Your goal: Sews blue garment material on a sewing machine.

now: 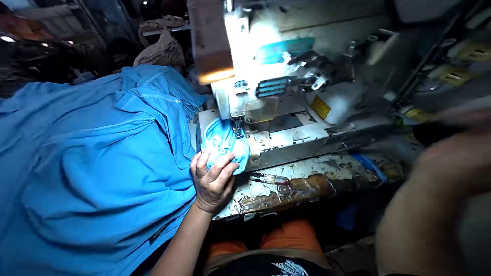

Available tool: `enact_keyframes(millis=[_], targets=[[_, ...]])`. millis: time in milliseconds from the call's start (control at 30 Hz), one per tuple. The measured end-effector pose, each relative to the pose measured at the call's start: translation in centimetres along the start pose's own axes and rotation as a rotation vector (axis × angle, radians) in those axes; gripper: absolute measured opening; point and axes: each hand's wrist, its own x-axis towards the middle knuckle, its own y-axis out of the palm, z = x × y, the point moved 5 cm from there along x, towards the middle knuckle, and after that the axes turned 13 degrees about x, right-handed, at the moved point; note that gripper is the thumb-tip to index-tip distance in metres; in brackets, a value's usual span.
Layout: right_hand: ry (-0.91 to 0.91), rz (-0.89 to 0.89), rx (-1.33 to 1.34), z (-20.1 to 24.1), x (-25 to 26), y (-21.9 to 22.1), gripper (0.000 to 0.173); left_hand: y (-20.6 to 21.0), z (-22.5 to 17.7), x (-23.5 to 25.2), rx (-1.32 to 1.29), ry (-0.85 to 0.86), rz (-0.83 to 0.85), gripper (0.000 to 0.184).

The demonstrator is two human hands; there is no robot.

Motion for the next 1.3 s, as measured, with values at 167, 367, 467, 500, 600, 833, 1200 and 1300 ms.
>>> enact_keyframes(millis=[167, 367, 467, 500, 600, 833, 1200, 1300], targets=[[0.28, 0.532, -0.099, 1.7, -14.4, 8.7, 0.026, -2.9, 1.0, 5.3, 0.211, -0.109, 0.342, 0.04], [0.251, 0.971, -0.163, 3.2, -18.6, 13.9, 0.039, 2.0, 2.7, 11.3, 0.49, -0.01, 0.756, 0.009], [0.195, 1.003, -0.153, 3.4, -18.8, 14.3, 0.035, 6.1, 8.4, 12.7, 0.532, -0.173, 0.781, 0.016], [0.212, 0.938, -0.116, 3.1, -18.8, 13.9, 0.038, 6.5, 10.5, 12.7, 0.569, -0.243, 0.761, 0.018], [0.3, 0.632, 0.058, 2.5, -17.6, 12.4, 0.044, 2.1, 12.4, 11.4, 0.453, -0.308, 0.407, 0.023], [-0.018, 0.696, -0.134, 6.9, -9.8, 17.9, 0.028, -6.3, 8.5, 4.2, 0.316, -0.052, -0.184, 0.007], [0.067, 0.713, -0.008, 7.5, -10.0, 16.5, 0.027, -13.4, 6.8, 8.2, -0.094, 0.001, -0.394, 0.012], [0.015, 0.673, -0.085, 8.3, -8.6, 17.7, 0.027, -13.3, 6.1, 8.0, -0.12, -0.016, -0.366, 0.012]])
